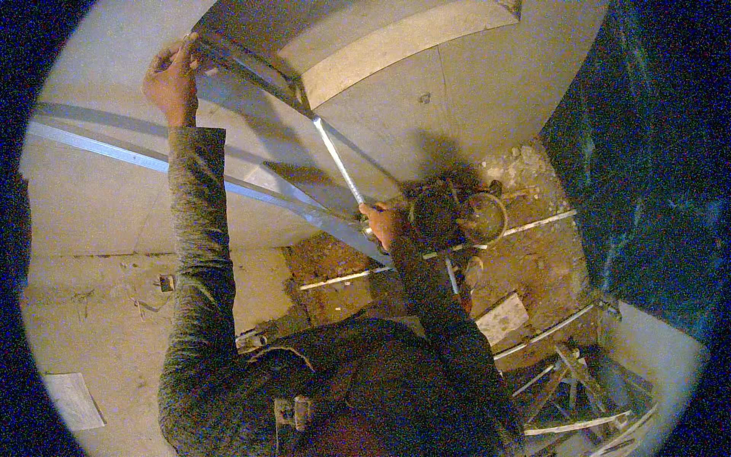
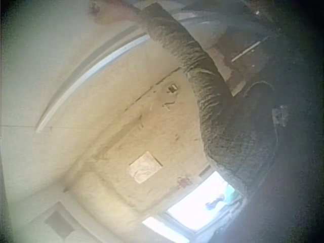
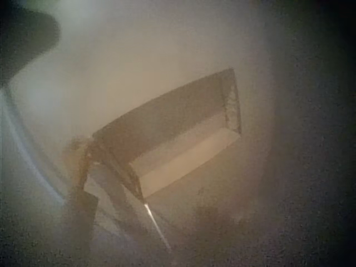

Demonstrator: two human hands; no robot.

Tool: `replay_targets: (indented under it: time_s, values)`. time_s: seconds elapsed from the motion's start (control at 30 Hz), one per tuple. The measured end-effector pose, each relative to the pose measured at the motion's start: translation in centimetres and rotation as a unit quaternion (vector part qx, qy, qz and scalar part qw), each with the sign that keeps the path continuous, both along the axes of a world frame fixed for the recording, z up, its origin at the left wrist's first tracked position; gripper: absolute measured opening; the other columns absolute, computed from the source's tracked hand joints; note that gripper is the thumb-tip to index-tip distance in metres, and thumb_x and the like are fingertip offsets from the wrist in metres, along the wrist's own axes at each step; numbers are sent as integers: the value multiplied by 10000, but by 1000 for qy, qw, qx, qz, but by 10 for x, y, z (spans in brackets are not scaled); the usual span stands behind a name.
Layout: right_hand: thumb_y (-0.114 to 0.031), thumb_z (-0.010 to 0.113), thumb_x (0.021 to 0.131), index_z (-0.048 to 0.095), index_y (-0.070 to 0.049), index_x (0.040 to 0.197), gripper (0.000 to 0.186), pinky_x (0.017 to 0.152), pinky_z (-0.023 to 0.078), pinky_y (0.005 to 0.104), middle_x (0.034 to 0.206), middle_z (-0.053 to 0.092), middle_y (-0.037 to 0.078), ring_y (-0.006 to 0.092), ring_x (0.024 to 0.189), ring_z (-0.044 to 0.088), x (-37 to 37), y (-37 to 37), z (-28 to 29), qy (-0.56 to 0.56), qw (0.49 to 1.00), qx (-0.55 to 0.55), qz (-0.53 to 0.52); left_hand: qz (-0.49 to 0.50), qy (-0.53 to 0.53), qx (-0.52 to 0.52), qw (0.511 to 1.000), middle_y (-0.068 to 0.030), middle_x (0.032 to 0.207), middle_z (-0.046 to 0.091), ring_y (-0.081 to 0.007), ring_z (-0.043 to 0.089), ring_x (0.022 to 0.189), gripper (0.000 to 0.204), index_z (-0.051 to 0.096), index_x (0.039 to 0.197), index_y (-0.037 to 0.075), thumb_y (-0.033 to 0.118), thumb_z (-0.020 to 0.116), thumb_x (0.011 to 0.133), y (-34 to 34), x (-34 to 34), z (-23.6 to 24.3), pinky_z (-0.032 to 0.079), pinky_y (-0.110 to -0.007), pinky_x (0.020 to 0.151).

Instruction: The person measures a wall niche with a tape measure, marks a tile with a pencil and square, and then cuts the tile using a power grinder while kneeling on the floor.

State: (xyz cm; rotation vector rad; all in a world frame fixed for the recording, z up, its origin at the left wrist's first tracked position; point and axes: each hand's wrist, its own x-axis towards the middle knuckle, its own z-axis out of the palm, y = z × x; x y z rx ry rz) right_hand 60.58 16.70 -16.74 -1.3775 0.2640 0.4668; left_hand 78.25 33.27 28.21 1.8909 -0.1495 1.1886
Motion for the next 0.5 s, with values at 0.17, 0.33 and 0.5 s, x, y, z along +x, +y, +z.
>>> replay_targets:
  time_s: [0.17,0.33,0.5]
  values:
    - [-425,720,810,643,-45,778,389,505,383,359,633,557,33,163,571,497,-3,8,-5,-28,998,-4,-61,23,-4,27,999,-55,677,693,-62,590,533,254,700,846,-38,152,845,758,-7,-3,1,425,-185,472]
    - [-426,720,810,664,-42,811,388,547,413,356,694,606,54,189,621,532,-2,4,-5,15,1000,-5,-3,-7,-7,5,1000,-55,675,694,-68,600,546,256,701,848,-39,155,843,761,4,3,-2,437,-187,483]
    - [-381,726,817,694,-29,876,358,572,421,324,734,626,38,155,643,535,-5,10,-9,9,999,-2,-34,25,-12,38,999,-57,678,692,-74,612,559,260,701,848,-40,158,844,760,4,0,0,453,-189,492]
